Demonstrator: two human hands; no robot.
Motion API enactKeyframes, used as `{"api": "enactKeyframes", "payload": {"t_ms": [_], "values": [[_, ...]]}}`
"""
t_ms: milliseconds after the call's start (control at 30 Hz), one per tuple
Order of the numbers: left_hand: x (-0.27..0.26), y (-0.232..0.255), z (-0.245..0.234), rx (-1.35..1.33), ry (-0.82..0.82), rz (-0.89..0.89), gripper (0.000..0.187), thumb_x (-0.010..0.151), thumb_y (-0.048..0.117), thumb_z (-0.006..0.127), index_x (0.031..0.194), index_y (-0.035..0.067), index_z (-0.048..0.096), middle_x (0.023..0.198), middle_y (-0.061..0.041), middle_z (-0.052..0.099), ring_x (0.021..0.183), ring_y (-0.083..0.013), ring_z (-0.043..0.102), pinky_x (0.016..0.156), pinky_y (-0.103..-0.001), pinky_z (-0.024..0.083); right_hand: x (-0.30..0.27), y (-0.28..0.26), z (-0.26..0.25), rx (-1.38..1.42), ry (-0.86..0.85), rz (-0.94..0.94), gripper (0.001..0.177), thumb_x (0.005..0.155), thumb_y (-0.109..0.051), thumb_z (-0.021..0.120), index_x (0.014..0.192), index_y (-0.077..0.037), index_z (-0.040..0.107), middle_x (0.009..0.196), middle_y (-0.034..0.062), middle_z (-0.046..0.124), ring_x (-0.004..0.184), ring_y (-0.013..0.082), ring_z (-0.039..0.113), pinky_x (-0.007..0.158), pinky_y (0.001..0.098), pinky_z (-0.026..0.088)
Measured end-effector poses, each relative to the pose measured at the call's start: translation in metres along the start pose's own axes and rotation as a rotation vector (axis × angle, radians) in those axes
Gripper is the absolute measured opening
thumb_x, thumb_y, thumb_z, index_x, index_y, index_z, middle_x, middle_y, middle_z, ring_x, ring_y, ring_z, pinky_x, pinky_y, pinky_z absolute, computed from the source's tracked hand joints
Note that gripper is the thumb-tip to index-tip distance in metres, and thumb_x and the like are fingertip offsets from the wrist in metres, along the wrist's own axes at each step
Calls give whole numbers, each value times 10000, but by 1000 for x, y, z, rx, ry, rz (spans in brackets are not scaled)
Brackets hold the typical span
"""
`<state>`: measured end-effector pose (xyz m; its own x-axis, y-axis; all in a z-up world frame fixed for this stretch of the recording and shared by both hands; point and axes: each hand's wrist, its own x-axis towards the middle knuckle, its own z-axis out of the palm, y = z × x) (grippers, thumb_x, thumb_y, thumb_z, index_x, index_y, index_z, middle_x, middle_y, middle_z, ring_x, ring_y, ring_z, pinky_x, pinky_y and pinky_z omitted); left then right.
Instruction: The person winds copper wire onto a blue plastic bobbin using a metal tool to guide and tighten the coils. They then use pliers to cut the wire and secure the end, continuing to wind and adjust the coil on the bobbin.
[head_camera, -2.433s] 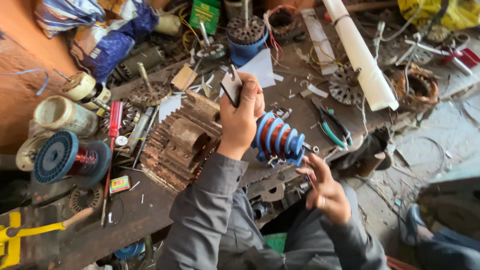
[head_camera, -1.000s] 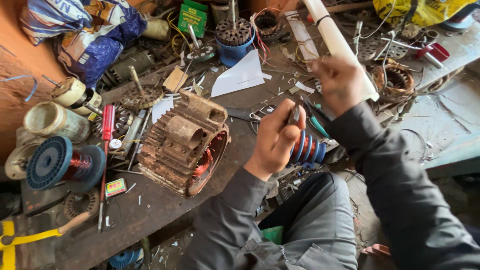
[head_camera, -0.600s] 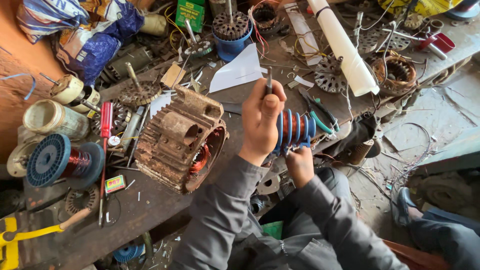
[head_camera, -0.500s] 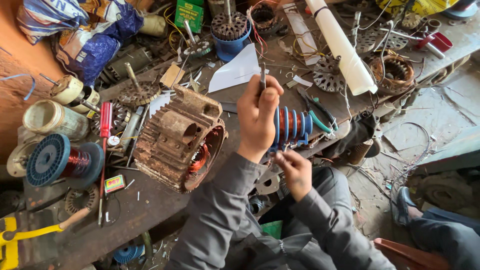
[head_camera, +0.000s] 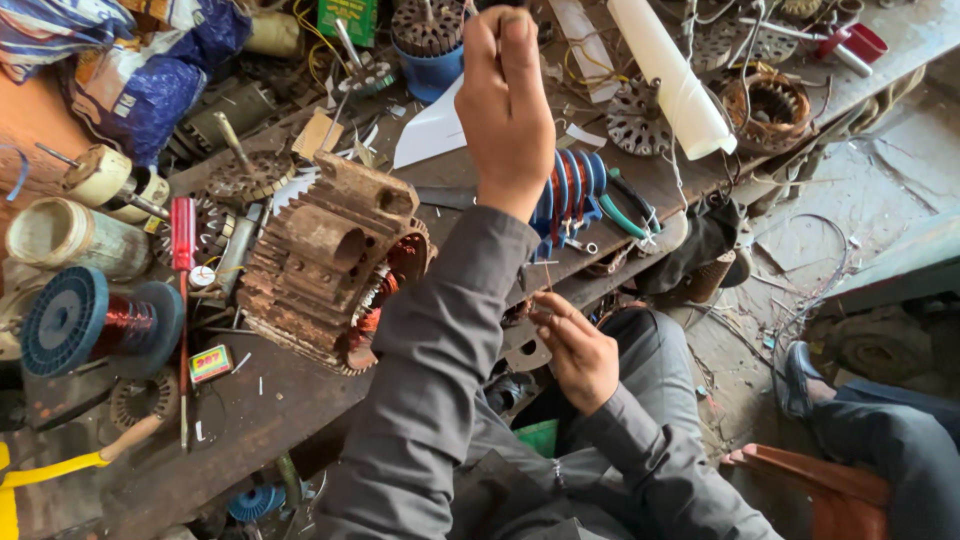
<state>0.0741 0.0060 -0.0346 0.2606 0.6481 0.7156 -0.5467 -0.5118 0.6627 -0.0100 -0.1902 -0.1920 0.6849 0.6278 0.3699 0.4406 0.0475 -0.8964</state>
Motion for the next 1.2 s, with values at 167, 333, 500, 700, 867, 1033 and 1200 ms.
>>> {"api": "enactKeyframes", "payload": {"t_ms": [167, 333, 500, 700, 867, 1033, 1200], "values": [[9, -22, -4, -373, -184, -195, 363, 1145, 415, 501, 1063, 68, 566, 783, 30, 462, 602, -45, 356, 539, -251, 293, -5, 13, -12, -39, 1, 102, 167, 988, 7, 589, 1137, 52, 650, 1324, 93, 692, 1075, 172, 756, 869, 269, 574], [14, -57, -8, -416, -168, -295, 338, 1117, 329, 493, 907, 66, 467, 706, 23, 445, 586, -73, 400, 520, -270, 282, 9, 45, -5, -53, -3, 96, 144, 991, -9, 599, 1089, 41, 691, 1354, 82, 680, 1045, 187, 749, 872, 263, 571], [23, -91, -8, -349, -54, -236, 354, 1099, 190, 504, 797, 51, 380, 659, 11, 428, 556, -104, 386, 533, -311, 304, 12, 52, 2, 91, -30, 149, 156, 994, -9, 605, 1122, 53, 668, 1359, 82, 691, 1051, 197, 731, 878, 275, 573], [25, -89, -13, -266, 4, -171, 350, 1101, 202, 494, 808, 25, 420, 662, -5, 477, 569, -113, 421, 544, -316, 347, -10, -17, -4, -152, -105, -62, 189, 935, 20, 642, 1115, 28, 698, 1387, 108, 656, 1023, 229, 766, 832, 301, 601], [11, -59, -12, -232, -12, -148, 363, 1141, 303, 496, 911, 28, 437, 713, -5, 465, 612, -100, 402, 566, -302, 329, 10, -84, -38, -515, -87, -344, 213, 841, 11, 714, 1054, 8, 730, 1335, 110, 681, 792, 208, 727, 676, 338, 563], [4, -19, -14, -45, -72, -88, 353, 1108, 415, 423, 1065, 88, 547, 683, 36, 470, 561, -58, 420, 518, -249, 333, 49, -132, -73, -756, -171, -591, 316, 756, 26, 681, 1066, 0, 736, 1193, 76, 698, 795, 206, 709, 674, 345, 557], [-16, 12, -11, -304, -209, -113, 375, 1158, 452, 481, 1111, 83, 534, 796, 26, 494, 633, -48, 411, 566, -223, 345, 103, -142, -88, -1014, -216, -726, 226, 769, 47, 692, 961, -51, 758, 1070, 55, 725, 673, 223, 662, 558, 381, 499]]}}
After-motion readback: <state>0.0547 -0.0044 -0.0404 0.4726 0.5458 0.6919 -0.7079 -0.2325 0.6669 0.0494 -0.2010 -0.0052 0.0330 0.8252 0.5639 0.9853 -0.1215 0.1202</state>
